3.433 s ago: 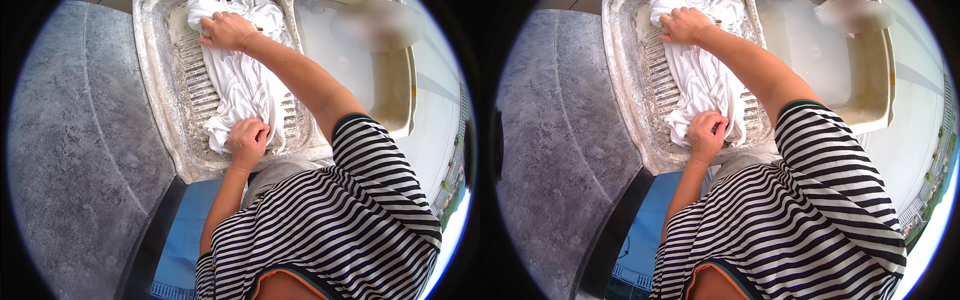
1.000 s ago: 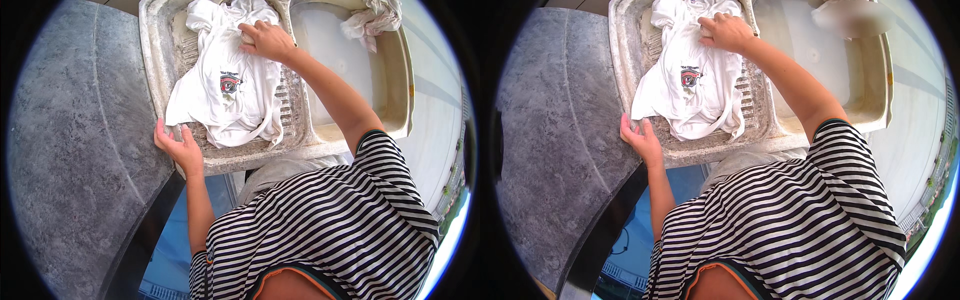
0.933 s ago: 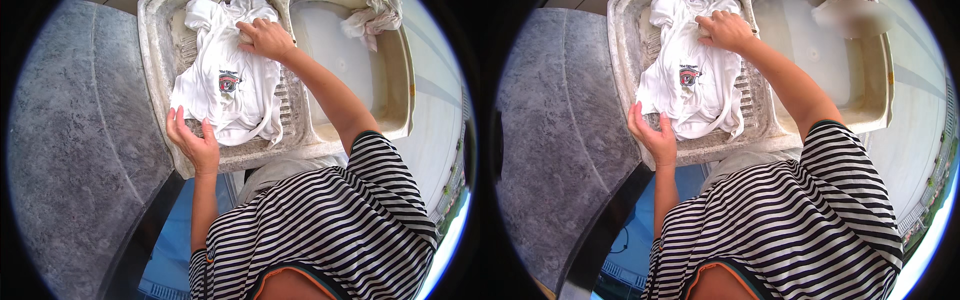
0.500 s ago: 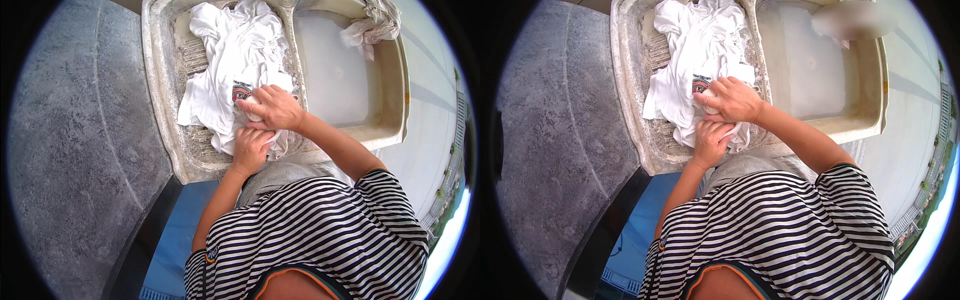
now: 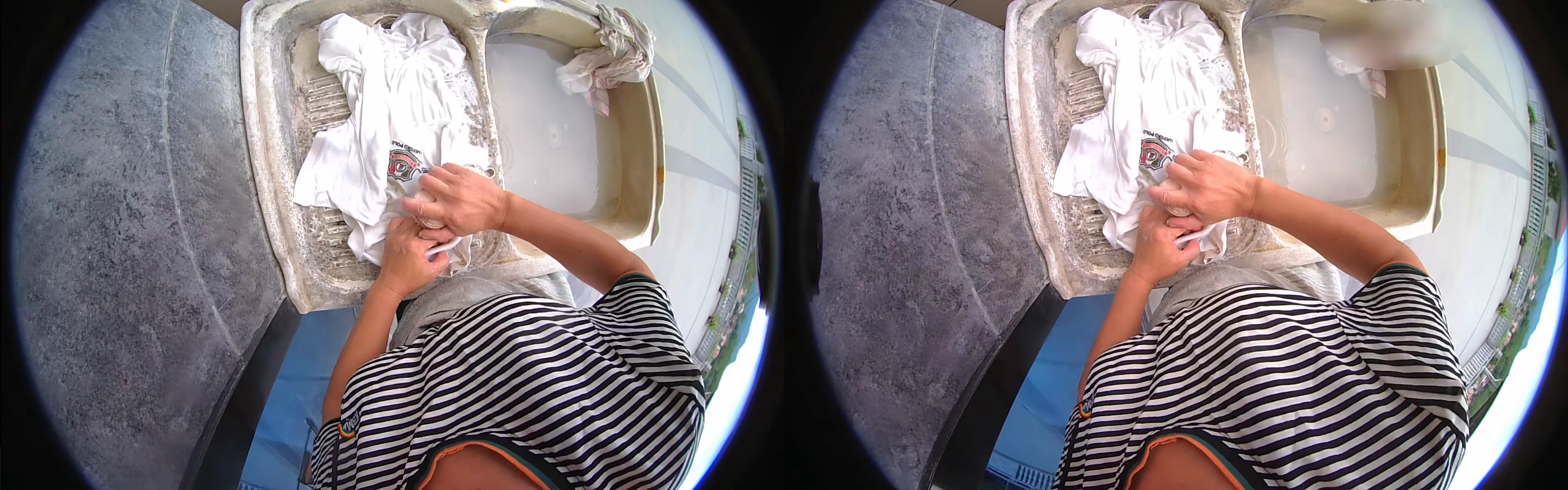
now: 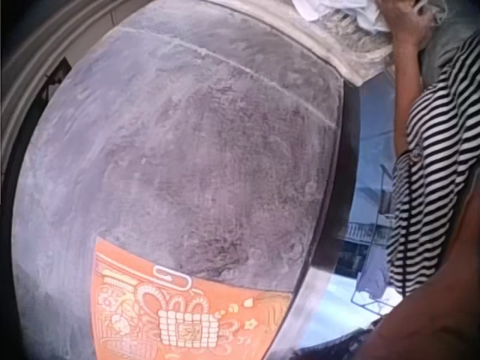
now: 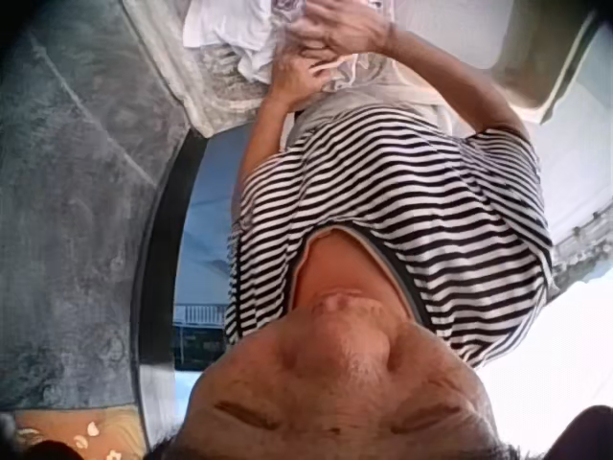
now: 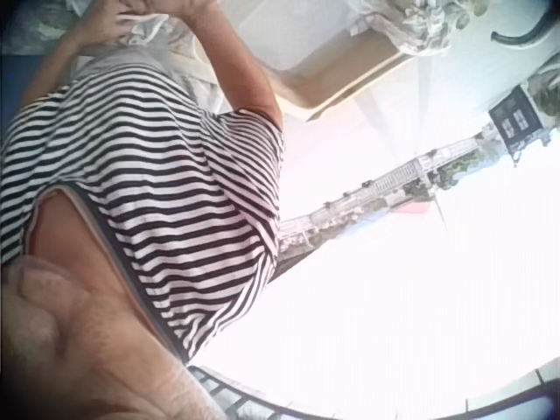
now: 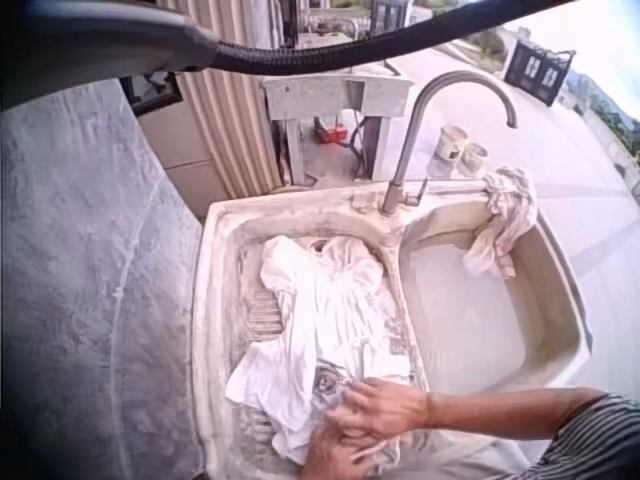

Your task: The person hand-washes a white t-shirt in a utility sink, applying soap and scrubbing the fabric on a washboard. They repeatedly rub, squeeze, and rinse the garment under running water, then wring it out.

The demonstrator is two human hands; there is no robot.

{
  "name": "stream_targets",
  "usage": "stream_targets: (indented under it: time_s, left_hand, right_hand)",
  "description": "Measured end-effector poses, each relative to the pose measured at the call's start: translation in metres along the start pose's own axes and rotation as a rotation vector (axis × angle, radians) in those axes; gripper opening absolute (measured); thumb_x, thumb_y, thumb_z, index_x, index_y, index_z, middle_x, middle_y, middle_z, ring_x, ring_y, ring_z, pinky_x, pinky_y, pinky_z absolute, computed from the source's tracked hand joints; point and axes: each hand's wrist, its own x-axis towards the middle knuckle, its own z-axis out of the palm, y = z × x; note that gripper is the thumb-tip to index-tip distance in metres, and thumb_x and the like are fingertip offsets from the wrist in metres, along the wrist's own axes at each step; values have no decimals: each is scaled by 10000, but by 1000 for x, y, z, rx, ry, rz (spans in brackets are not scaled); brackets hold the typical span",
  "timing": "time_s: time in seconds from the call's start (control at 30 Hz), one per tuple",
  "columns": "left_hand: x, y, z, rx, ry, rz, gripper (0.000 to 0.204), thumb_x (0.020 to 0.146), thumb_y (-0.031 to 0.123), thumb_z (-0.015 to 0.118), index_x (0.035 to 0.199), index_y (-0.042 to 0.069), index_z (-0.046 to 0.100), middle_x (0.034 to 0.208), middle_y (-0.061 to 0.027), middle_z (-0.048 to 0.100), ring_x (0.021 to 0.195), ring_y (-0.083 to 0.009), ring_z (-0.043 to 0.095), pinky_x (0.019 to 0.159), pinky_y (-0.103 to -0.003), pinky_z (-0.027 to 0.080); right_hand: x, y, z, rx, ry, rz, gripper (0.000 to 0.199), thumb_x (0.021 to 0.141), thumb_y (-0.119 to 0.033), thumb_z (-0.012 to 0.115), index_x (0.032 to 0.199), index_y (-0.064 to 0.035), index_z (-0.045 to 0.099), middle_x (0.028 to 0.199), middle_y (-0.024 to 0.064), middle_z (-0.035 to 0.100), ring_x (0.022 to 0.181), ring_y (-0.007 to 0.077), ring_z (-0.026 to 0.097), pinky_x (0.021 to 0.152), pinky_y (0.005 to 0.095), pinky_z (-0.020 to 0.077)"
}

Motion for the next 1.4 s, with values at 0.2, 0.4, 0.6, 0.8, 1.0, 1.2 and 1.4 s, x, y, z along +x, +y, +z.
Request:
stream_targets:
  time_s: [0.2,0.4,0.6,0.8,1.0,1.2,1.4]
  left_hand:
    - [9,6,-14,41,-145,-75,56,670,130,690,701,120,644,710,-17,635,763,-237,584,813,-392,399]
    - [-23,6,-115,670,-434,-469,55,704,121,678,732,74,679,820,-99,683,853,-276,598,834,-429,403]
    - [57,17,-76,590,63,-161,326,777,127,712,1101,97,688,1094,-95,608,1029,-286,577,914,-434,411]
    - [101,-28,-7,486,-40,-150,155,814,122,706,968,118,716,921,-58,675,953,-251,602,899,-413,403]
    - [28,7,2,258,-146,118,90,724,75,710,800,123,707,783,-36,681,829,-249,611,865,-413,420]
    - [7,18,21,114,-125,18,108,699,66,693,770,134,649,746,5,655,788,-219,587,845,-392,421]
    - [4,14,20,148,-139,63,120,720,81,697,813,130,637,819,8,642,860,-219,577,845,-386,418]
  right_hand:
    - [114,167,25,-239,20,571,471,922,-532,618,1170,-132,617,924,176,685,867,371,688,774,476,555]
    - [128,187,9,-42,-67,718,502,924,-547,615,1219,-140,595,942,171,695,904,376,702,780,469,564]
    - [72,150,11,-241,-34,604,629,900,-599,642,1360,-181,548,1018,176,689,961,363,703,813,454,573]
    - [75,149,1,-165,-52,658,634,878,-580,675,1365,-191,560,1047,186,683,984,365,691,849,454,554]
    - [20,30,-8,-6,85,325,640,807,-474,776,1317,-144,576,896,106,600,841,294,630,744,416,532]
    - [74,88,33,-122,233,83,541,849,-479,725,1281,-188,580,893,88,582,817,289,625,730,400,522]
    - [139,146,37,-66,263,371,555,894,-536,676,1284,-158,561,884,142,664,787,327,688,690,448,568]
